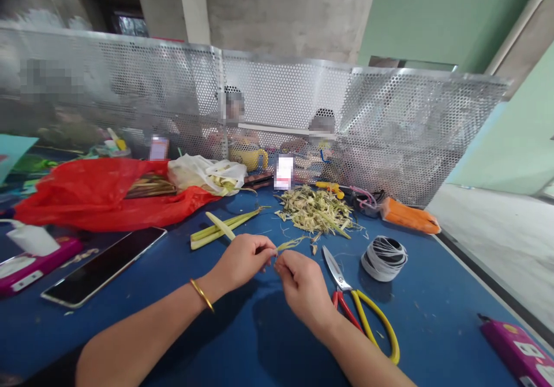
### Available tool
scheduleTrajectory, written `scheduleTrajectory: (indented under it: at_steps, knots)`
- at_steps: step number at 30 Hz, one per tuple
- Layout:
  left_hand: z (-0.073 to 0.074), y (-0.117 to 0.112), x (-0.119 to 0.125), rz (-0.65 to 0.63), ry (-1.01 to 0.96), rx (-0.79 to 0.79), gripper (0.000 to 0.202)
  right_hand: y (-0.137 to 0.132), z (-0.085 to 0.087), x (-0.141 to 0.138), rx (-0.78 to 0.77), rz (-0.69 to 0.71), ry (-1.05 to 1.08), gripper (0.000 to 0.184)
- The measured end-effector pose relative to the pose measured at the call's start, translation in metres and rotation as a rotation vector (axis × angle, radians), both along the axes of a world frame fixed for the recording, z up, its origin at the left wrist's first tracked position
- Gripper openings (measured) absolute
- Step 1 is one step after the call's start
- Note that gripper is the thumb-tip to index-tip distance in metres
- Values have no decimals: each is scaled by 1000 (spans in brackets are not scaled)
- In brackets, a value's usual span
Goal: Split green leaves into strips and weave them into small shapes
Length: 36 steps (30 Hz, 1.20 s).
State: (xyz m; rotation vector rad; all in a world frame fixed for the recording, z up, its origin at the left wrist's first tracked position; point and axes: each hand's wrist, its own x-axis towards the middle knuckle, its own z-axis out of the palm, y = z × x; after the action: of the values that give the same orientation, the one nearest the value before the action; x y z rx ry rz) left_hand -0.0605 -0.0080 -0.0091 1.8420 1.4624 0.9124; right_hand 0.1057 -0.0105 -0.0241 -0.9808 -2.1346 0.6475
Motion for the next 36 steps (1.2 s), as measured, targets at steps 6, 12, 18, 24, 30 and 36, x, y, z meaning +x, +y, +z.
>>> scheduleTrajectory:
  at_steps: [6,12,18,24,30,36]
  knots:
    - [-3,-3,4,-37,211,17,26,4,1,2,30,8,-47,25]
    - [-3,-7,3,-239,340,91,22,8,10,11,175,42,-229,23]
    - [5,-5,-3,-425,-246,-313,15,26,14,23,-325,93,26,22]
    - [1,1,3,-57,-577,-364,12,20,3,10,-432,-33,194,26]
    - [-5,0,11,56,-519,-413,12,3,3,2,-17,2,-11,26]
    - [-8,2,5,-4,-893,-783,9,9,4,6,20,-71,153,24]
